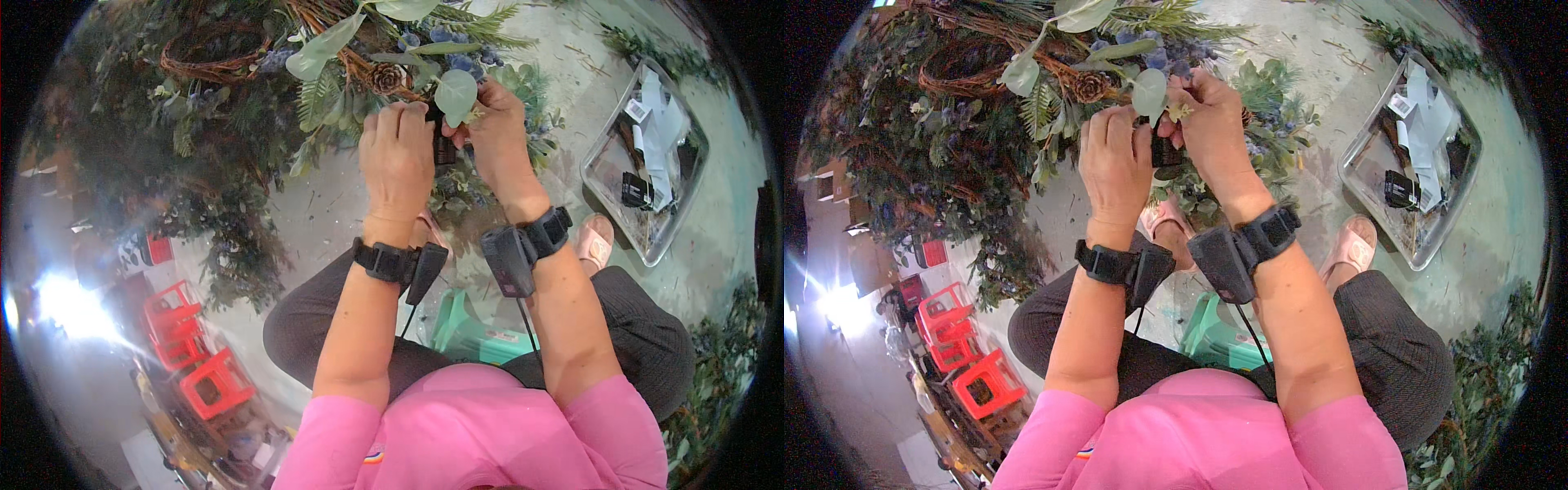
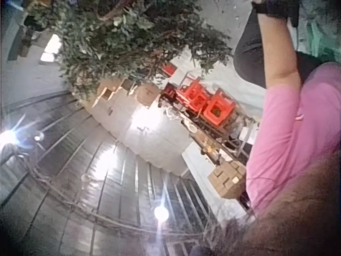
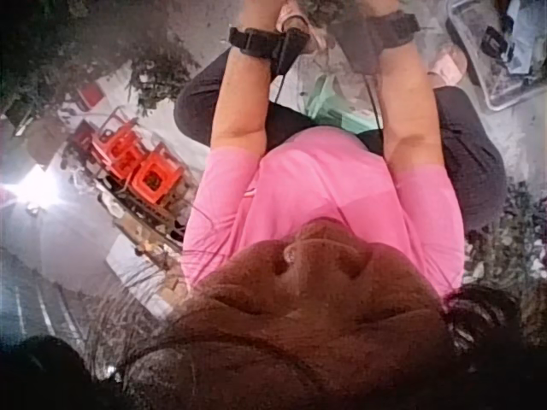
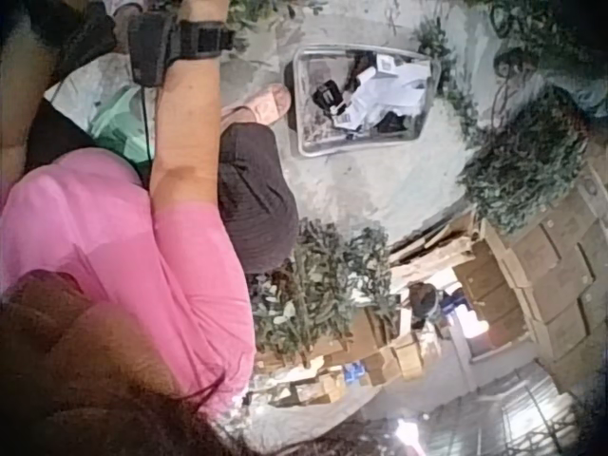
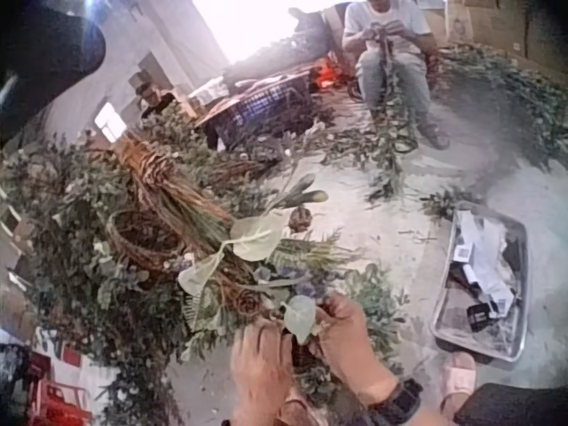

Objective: The recorder is assembling and decorating artificial foliage wreaths, attaching leaves, pinecones, and berries to a vine base.

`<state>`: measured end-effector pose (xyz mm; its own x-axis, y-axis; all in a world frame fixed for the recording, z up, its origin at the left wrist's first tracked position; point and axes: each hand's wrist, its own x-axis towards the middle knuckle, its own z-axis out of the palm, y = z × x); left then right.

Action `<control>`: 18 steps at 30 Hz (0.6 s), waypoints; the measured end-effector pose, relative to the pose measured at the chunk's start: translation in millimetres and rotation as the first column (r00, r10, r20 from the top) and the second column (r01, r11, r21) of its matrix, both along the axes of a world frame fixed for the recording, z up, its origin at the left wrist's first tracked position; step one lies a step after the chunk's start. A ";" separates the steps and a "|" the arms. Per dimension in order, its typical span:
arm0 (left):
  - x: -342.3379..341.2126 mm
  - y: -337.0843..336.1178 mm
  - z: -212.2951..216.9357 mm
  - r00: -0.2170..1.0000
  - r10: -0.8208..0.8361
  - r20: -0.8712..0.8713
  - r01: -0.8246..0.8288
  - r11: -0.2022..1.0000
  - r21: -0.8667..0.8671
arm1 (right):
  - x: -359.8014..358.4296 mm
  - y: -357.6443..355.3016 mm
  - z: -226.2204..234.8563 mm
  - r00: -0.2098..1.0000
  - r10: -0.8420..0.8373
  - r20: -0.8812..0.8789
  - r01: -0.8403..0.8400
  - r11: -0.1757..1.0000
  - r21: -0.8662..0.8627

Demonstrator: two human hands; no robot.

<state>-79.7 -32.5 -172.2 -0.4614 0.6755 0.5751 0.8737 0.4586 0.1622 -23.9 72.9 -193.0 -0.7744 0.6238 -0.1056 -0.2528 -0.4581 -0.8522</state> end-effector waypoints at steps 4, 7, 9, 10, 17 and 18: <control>-9.6 -0.9 -5.4 0.996 -0.027 -0.082 0.027 1.000 0.006 | -3.2 -2.7 1.9 0.999 -0.039 0.012 0.039 0.999 0.000; -9.0 1.4 -7.2 0.999 -0.003 -0.051 0.007 0.997 0.083 | -1.1 -2.2 3.5 0.998 -0.038 0.049 0.038 0.999 0.008; -6.8 2.6 -7.0 1.000 0.009 -0.008 -0.008 0.990 0.143 | 0.5 -2.3 2.2 0.998 -0.036 0.060 0.033 0.998 0.048; -5.4 3.9 -5.9 1.000 0.010 -0.009 -0.008 0.990 0.144 | 0.7 -2.9 1.7 0.997 -0.031 0.071 0.025 0.996 0.086; 3.0 13.7 -1.5 0.998 0.006 0.067 -0.021 0.972 0.232 | 1.2 -2.8 0.0 0.997 0.001 0.071 -0.007 0.997 0.075; 2.5 14.0 -1.3 0.992 0.004 0.123 -0.036 0.966 0.256 | 0.6 -3.8 -2.1 0.999 -0.006 0.044 0.001 0.995 0.104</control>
